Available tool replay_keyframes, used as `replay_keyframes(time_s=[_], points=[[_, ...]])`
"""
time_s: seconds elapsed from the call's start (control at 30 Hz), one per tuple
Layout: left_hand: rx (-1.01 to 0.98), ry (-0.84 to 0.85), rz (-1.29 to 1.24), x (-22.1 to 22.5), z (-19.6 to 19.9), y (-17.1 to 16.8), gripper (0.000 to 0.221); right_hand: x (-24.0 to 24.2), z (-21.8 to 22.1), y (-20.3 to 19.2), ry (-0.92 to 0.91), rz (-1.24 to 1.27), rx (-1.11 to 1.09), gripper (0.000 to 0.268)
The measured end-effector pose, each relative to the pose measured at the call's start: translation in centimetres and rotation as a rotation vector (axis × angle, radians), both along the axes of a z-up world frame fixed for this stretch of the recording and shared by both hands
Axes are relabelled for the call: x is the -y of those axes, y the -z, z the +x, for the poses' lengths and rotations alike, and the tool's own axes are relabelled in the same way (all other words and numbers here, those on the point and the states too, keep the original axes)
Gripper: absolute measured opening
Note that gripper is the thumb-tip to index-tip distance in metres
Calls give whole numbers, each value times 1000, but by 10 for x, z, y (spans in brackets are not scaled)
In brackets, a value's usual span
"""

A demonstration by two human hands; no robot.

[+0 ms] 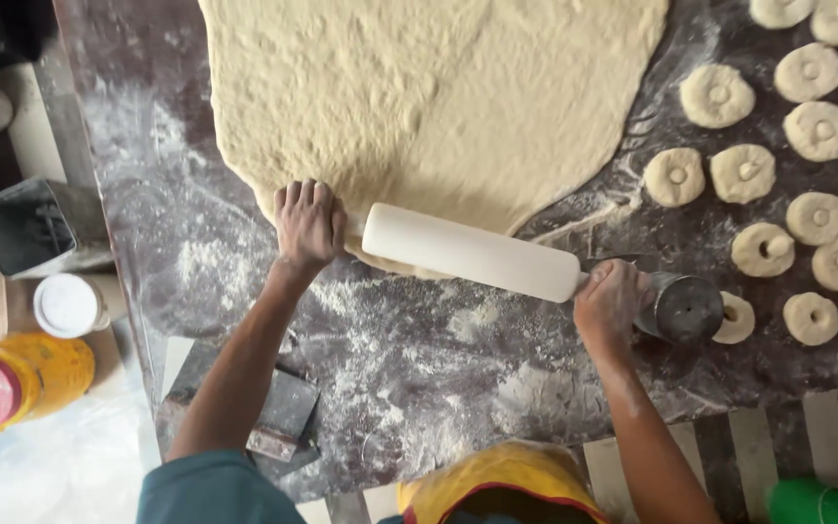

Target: The person rolls out a large piece of dough and then uses a circular cutter to punch out doughnut shapes.

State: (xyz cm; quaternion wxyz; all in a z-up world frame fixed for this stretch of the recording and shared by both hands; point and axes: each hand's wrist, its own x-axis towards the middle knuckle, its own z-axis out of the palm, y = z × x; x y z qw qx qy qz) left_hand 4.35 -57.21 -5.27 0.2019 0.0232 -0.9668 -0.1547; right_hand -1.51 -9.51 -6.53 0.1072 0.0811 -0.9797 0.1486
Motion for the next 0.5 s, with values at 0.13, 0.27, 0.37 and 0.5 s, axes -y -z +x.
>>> replay_keyframes(time_s=[0.13, 0.27, 0.37, 0.5], points=[[-73, 3, -63, 0, -31, 1, 27, 1, -40, -2, -4, -1, -78, 14], [-91, 7, -67, -3, -97, -4, 22, -13, -112, 17, 12, -36, -79, 16], [-122, 22, -58, -7, -157, -4, 22, -20, -171, 10, 3, -18, -55, 18], [-159, 15, -94, -14, -247, -17, 20, -23, -255, -1, 6, 48, -211, 13]])
